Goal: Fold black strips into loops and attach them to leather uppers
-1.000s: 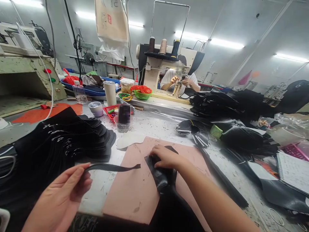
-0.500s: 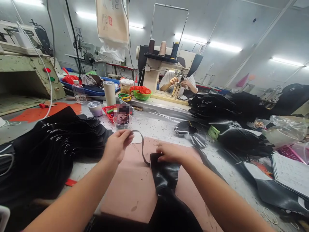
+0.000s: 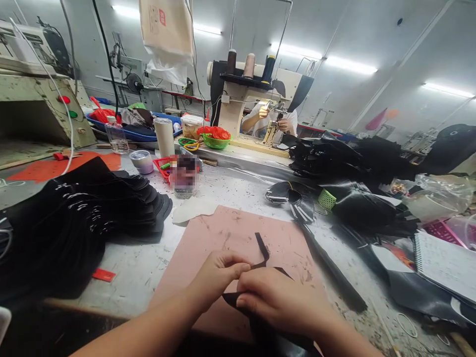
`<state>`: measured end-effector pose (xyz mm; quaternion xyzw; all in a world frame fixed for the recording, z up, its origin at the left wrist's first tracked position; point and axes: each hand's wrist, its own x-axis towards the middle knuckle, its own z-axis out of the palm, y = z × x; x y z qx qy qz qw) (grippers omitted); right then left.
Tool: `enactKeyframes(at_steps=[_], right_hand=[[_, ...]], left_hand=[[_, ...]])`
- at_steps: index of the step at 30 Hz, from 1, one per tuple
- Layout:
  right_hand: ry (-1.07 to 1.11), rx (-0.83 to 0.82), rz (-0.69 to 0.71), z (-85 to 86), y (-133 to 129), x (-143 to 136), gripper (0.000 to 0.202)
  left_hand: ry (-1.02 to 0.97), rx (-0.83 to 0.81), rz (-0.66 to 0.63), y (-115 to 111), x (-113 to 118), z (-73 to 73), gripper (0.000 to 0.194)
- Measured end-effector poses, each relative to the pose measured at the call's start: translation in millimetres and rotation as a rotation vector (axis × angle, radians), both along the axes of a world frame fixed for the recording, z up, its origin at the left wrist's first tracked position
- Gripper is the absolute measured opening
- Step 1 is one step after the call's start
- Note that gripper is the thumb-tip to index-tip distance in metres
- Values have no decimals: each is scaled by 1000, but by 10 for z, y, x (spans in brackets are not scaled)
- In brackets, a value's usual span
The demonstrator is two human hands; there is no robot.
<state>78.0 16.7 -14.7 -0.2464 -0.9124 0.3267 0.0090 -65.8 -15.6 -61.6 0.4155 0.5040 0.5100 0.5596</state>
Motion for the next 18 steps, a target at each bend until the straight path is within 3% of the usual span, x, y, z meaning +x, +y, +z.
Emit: enactKeyframes(at_steps=[3, 6, 8, 12, 16, 18], right_hand=[[63, -23, 6, -111, -71, -3, 12], [105, -5, 37, -123, -119, -10, 11], [103, 28, 46, -118, -134, -7, 11], [131, 5, 71, -87, -161, 65, 10], [243, -325, 328, -21, -207, 196, 18], [298, -446, 356, -6, -221, 231, 20]], left_hand=[[-43, -174, -93, -116, -69, 5, 17], [-87, -210, -175, -174, -92, 65, 24], [-83, -209, -133, -183, -84, 86, 21], [-194, -305, 94, -151, -71, 42, 14], [-270, -350, 187, -136, -44, 11, 16], [-283, -350, 163, -150, -3, 23, 17]])
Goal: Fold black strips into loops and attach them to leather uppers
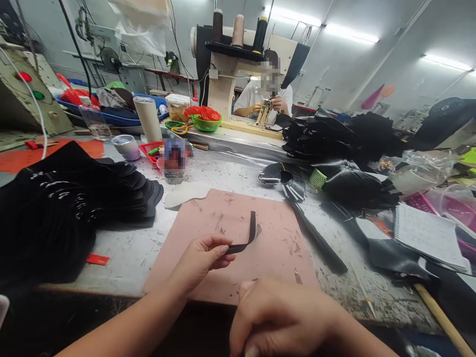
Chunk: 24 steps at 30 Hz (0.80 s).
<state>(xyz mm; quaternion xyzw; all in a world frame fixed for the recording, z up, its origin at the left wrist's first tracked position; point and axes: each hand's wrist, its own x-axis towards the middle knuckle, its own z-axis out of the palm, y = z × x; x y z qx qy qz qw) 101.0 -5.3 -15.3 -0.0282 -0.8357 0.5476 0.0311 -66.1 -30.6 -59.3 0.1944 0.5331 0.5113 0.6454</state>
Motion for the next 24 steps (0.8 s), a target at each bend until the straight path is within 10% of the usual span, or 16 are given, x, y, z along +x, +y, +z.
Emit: enactKeyframes(at_steps=[9, 24], right_hand=[[-133, 208, -735, -171, -56, 120, 9], [-221, 162, -912, -172, -40, 183, 13]], left_hand=[[-29, 10, -114, -45, 128, 15, 26], [97, 79, -267, -70, 195, 117, 28]])
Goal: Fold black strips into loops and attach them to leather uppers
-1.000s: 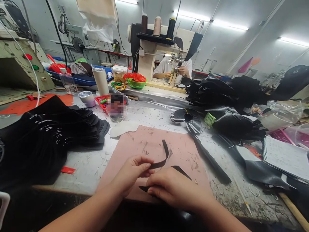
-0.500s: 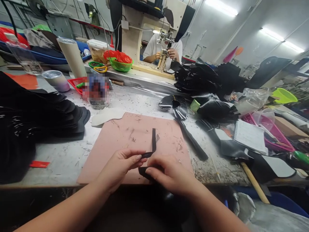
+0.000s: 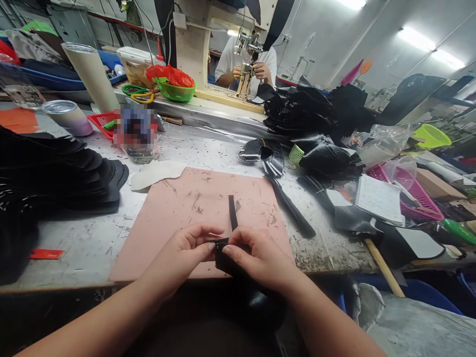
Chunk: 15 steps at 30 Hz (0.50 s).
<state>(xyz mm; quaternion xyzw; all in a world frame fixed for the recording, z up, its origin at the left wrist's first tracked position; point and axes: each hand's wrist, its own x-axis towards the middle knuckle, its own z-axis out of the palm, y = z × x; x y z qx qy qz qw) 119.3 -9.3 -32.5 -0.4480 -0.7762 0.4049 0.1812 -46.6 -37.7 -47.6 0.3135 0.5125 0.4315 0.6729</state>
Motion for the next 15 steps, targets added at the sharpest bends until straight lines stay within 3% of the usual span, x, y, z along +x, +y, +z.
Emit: enactKeyframes(at_steps=[15], right_hand=[[-89, 72, 24, 4, -10, -11, 11]], left_hand=[[-38, -32, -60, -21, -40, -2, 36]])
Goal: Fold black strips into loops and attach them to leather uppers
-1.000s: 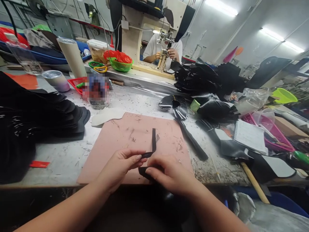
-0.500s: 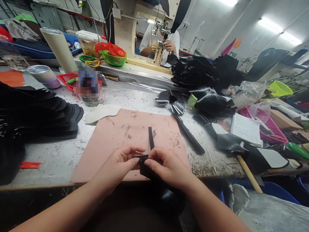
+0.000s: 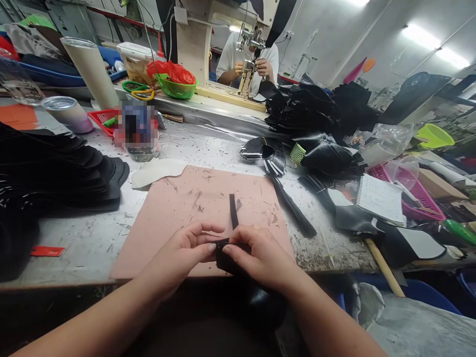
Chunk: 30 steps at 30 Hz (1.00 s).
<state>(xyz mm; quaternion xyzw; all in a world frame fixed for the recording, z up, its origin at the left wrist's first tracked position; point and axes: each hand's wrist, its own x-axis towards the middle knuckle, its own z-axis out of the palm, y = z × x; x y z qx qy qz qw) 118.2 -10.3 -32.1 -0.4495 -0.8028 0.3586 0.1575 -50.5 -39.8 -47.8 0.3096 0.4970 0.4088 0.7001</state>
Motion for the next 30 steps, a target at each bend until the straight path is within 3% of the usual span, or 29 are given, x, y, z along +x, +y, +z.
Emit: enactKeyframes(at_steps=[8, 18, 25, 30], right_hand=[[-21, 18, 3, 7, 6, -15, 11], [-50, 64, 17, 18, -1, 43, 6], [-60, 51, -4, 52, 28, 39, 10], [-79, 109, 31, 73, 21, 17, 10]], left_hand=[[44, 12, -2, -10, 12, 6, 38], [199, 135, 46, -52, 36, -67, 27], [205, 154, 59, -41, 48, -52, 23], [247, 190, -30, 15, 4, 20, 31]])
